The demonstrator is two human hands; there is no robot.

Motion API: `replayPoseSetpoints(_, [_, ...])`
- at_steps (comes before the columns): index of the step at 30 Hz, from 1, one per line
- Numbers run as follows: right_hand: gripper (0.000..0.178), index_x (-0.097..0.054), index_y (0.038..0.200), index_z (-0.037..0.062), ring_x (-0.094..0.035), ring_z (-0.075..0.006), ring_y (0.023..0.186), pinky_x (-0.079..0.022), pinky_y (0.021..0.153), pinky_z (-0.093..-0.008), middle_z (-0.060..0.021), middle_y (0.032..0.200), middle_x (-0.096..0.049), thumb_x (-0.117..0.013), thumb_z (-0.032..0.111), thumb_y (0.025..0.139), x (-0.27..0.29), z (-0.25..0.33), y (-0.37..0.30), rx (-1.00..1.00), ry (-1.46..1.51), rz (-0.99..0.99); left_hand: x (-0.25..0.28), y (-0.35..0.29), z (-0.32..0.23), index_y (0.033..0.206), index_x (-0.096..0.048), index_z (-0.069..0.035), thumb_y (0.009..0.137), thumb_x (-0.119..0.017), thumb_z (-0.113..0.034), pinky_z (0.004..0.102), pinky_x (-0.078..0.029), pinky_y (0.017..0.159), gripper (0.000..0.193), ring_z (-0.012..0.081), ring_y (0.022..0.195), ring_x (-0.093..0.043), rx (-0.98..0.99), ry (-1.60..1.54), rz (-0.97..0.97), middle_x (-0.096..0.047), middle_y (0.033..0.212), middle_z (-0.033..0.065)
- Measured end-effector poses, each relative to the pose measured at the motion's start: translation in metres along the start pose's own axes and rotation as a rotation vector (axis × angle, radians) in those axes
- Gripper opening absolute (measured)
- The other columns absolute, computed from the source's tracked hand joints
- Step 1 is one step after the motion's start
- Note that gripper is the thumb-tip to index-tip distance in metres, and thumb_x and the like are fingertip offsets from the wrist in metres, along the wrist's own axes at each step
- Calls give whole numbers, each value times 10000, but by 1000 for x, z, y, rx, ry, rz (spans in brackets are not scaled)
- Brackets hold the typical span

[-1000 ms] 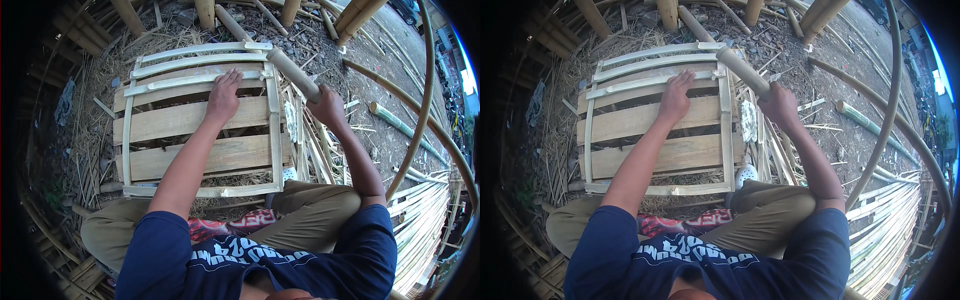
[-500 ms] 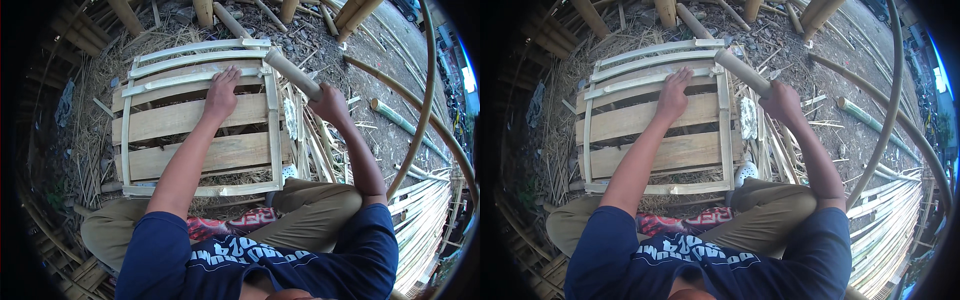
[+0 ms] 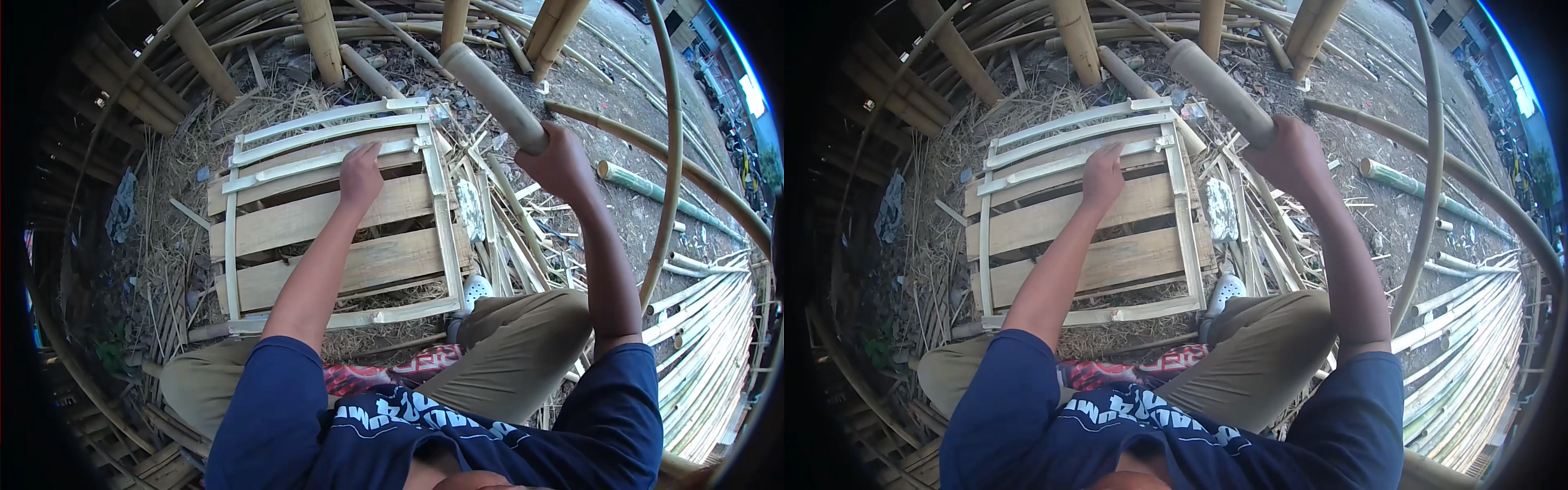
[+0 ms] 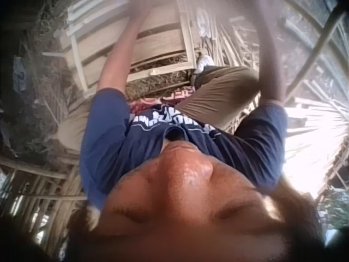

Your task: The person assembles a rectangular wooden frame by fitting bamboo strips into joint slots and tapping them into place using a wooden block mallet.

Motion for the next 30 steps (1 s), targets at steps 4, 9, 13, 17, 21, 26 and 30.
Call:
replayPoseSetpoints(4, [391, -695, 1053, -46, -678, -170, 610, -534, 579, -351, -107, 767, -703, -788, 219, 781, 46, 22, -46, -56, 228, -88, 0, 15, 2, 1190, -734, -102, 823, -759, -78, 439, -474, 961, 368, 310, 1134, -644, -81, 192, 99, -726, 1153, 103])
replayPoseSetpoints(9, [428, -688, 1039, -77, -694, -224, 598, -570, 585, -376, -128, 749, -700, -755, 244, 765, -22, 5, -71, -276, 611, -1, 9, 34, 15, 1192, -727, -114, 832, -756, -76, 459, -477, 991, 363, 298, 1153, -643, -195, 234, 142, -720, 1186, 85])
replayPoseSetpoints(13, [470, -697, 1025, -98, -734, -303, 656, -591, 637, -419, -220, 794, -728, -763, 279, 753, -82, -28, -70, -214, 486, -16, 13, 30, 7, 1290, -671, -102, 889, -737, -119, 501, -391, 1171, 407, 324, 1338, -549, -113, 177, 402, -637, 1375, 126])
replayPoseSetpoints(17, [556, -704, 1001, -112, -742, -410, 872, -590, 841, -476, -297, 916, -732, -780, 375, 744, -126, -3, -72, -87, 204, 135, 75, 1, -15, 1451, -543, -109, 994, -649, -280, 572, -247, 1254, 500, 340, 1508, -366, -24, 333, 859, -434, 1606, 139])
replayPoseSetpoints(21, [457, -649, 988, -89, -723, -452, 882, -581, 839, -500, -286, 890, -722, -765, 308, 793, -196, 42, -95, 71, 212, 272, 170, -85, -40, 1513, -495, -128, 1016, -621, -350, 573, -178, 1277, 559, 328, 1535, -323, 80, 341, 1169, -410, 1626, 142])
replayPoseSetpoints(26, [411, -646, 933, -29, -700, -443, 875, -578, 794, -525, -263, 1014, -642, -786, 342, 827, -245, 70, -112, 294, 125, 128, 235, -174, -52, 1581, -425, -181, 994, -635, -455, 578, -84, 1289, 681, 282, 1585, -220, 322, 393, 1339, -301, 1690, 124])
replayPoseSetpoints(30, [524, -646, 903, -13, -701, -387, 899, -577, 750, -483, -240, 1005, -652, -805, 479, 817, -222, 101, -90, 336, -82, 233, 249, -180, -27, 1580, -417, -136, 980, -646, -464, 587, -71, 1288, 721, 305, 1593, -187, 391, 495, 1102, -254, 1707, 130])
Point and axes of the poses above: each hand's wrist, its own y-axis towards the middle knuckle, its own x-axis out of the back of the hand, z = x × y, the point moved 8 cm from there along y, towards the middle knuckle
